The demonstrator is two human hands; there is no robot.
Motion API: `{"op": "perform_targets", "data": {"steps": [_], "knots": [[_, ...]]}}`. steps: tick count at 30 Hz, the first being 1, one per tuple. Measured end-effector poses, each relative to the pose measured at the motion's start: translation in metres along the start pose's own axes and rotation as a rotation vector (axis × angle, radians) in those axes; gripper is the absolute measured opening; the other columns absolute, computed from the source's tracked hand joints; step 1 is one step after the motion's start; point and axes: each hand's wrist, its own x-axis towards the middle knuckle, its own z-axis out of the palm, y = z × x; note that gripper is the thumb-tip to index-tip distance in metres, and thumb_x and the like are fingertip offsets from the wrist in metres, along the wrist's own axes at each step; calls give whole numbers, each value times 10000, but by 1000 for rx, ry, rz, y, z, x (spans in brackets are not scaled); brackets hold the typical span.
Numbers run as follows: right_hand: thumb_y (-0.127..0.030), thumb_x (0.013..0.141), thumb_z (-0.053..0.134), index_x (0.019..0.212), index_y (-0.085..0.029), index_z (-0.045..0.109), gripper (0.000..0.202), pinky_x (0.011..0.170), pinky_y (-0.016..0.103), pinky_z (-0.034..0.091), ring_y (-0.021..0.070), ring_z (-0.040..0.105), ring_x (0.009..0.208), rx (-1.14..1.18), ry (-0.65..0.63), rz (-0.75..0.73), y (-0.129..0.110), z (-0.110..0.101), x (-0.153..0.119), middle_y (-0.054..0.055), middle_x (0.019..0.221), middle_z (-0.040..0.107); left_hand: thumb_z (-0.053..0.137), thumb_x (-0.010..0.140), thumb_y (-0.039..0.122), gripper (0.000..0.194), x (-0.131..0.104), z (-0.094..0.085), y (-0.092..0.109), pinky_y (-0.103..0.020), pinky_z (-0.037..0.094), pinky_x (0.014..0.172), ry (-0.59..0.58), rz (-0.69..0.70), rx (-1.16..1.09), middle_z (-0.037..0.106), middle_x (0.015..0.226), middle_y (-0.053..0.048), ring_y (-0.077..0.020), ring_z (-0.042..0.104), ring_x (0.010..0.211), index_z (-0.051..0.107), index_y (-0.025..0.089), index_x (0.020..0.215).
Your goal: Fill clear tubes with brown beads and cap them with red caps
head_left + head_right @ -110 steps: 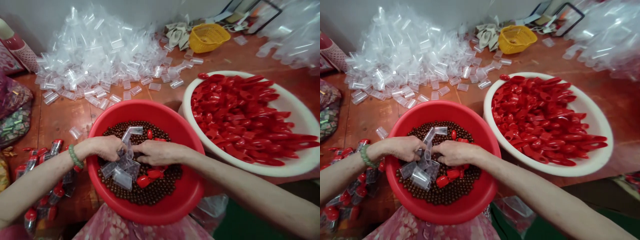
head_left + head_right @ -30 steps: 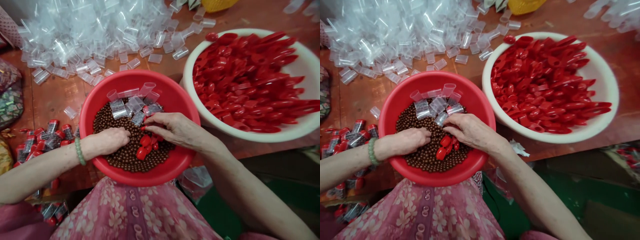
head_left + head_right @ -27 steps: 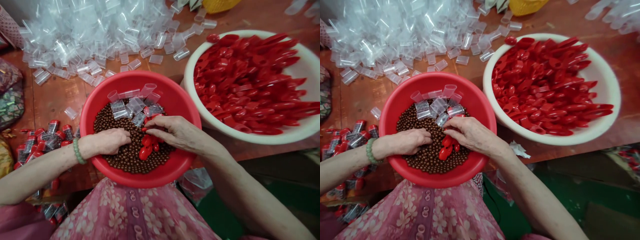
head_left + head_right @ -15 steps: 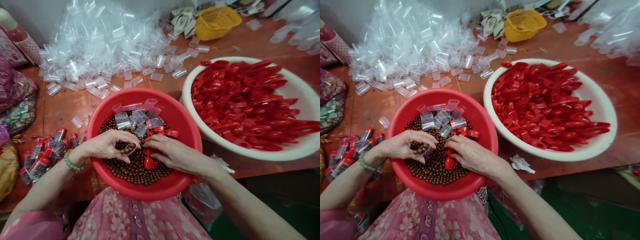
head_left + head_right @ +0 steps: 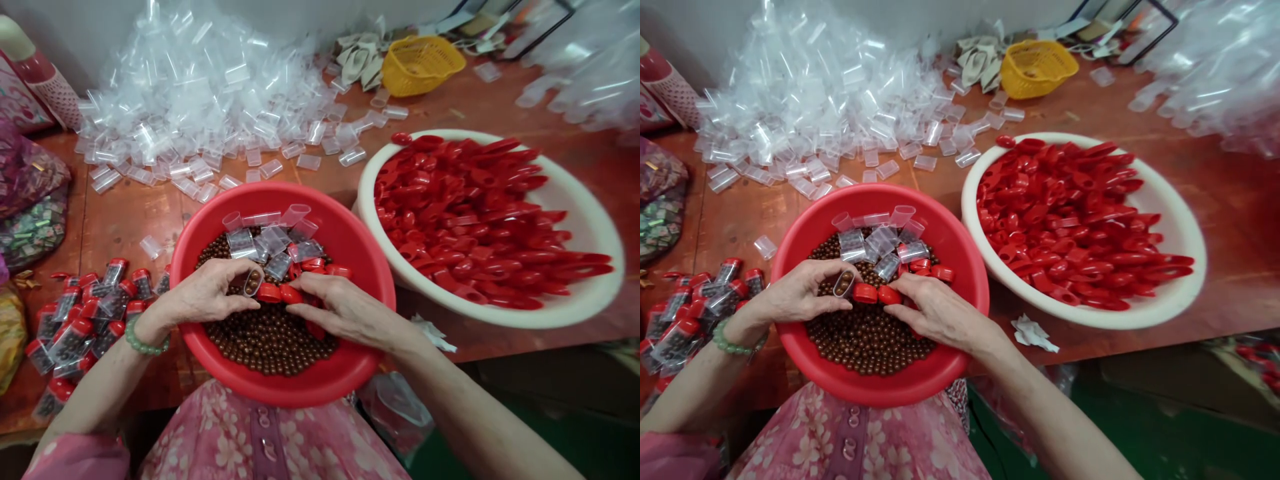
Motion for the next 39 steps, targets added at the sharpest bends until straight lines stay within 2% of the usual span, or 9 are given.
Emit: {"op": "perform_targets", "data": {"steps": [3, 5, 8, 13, 18, 25, 31, 36, 39], "knots": [[-366, 937, 515, 893, -163, 626, 237, 653, 293, 417, 159, 556, 682, 131, 2, 46, -2, -3, -2, 28, 784, 628, 638, 841, 375, 339, 0, 6, 1, -287, 449, 763, 87, -48, 15, 641, 948, -44, -152, 557, 800, 577, 148, 1086], [-376, 944, 494, 883, -166, 623, 254, 664, 292, 425, 160, 565, 699, 192, 2, 46, -5, -3, -2, 29, 789, 631, 625, 845, 366, 320, 0, 9, 3, -262, 430, 677, 88, -81, -19, 611, 859, -17, -126, 510, 707, 570, 147, 1072], [-373, 962, 449, 915, -175, 605, 255, 725, 301, 454, 170, 594, 772, 305, 0, 29, -9, -2, -2, 39, 844, 649, 632, 825, 314, 259, 1, 12, 5, -231, 403, 613, 97, -127, -189, 556, 768, 13, -103, 469, 651, 561, 143, 1007], [-446, 980, 389, 992, -180, 544, 308, 677, 275, 493, 133, 593, 708, 620, -34, 72, -12, 1, -2, 42, 873, 643, 641, 808, 255, 205, 7, 18, 6, -256, 469, 764, 140, -167, -617, 616, 884, -32, -117, 580, 788, 571, 134, 959], [-491, 946, 451, 962, -181, 542, 324, 706, 265, 494, 135, 604, 756, 791, -25, 88, -17, 2, 2, 36, 857, 629, 708, 765, 282, 355, 11, 24, 7, -286, 490, 812, 166, -193, -702, 680, 885, -31, -139, 629, 799, 616, 132, 1074], [-512, 922, 479, 840, -204, 530, 323, 630, 256, 445, 128, 527, 670, 709, 90, 91, -30, 5, 12, -9, 718, 543, 717, 735, 319, 342, 11, 27, 11, -311, 487, 838, 215, -276, -726, 717, 927, -74, -184, 652, 851, 671, 93, 988], [-446, 961, 401, 736, -228, 425, 314, 579, 273, 412, 141, 471, 621, 390, 198, 107, -36, 9, 16, -15, 683, 502, 654, 765, 216, 245, 13, 35, 10, -308, 506, 799, 325, -256, -615, 715, 877, -44, -176, 648, 819, 681, 128, 992], [-368, 979, 359, 729, -239, 402, 285, 567, 277, 399, 145, 473, 583, 234, 232, 116, -37, 8, 11, -12, 668, 515, 619, 770, 155, 152, 19, 35, 8, -222, 474, 587, 373, -351, -750, 621, 643, 10, -94, 566, 566, 623, 104, 913], [-348, 981, 359, 741, -241, 407, 267, 554, 264, 398, 141, 468, 565, 217, 255, 95, -35, 9, 10, -18, 663, 516, 645, 760, 184, 143, 21, 29, 9, -209, 471, 568, 392, -341, -838, 600, 597, 21, -81, 558, 533, 586, 105, 864]]}}
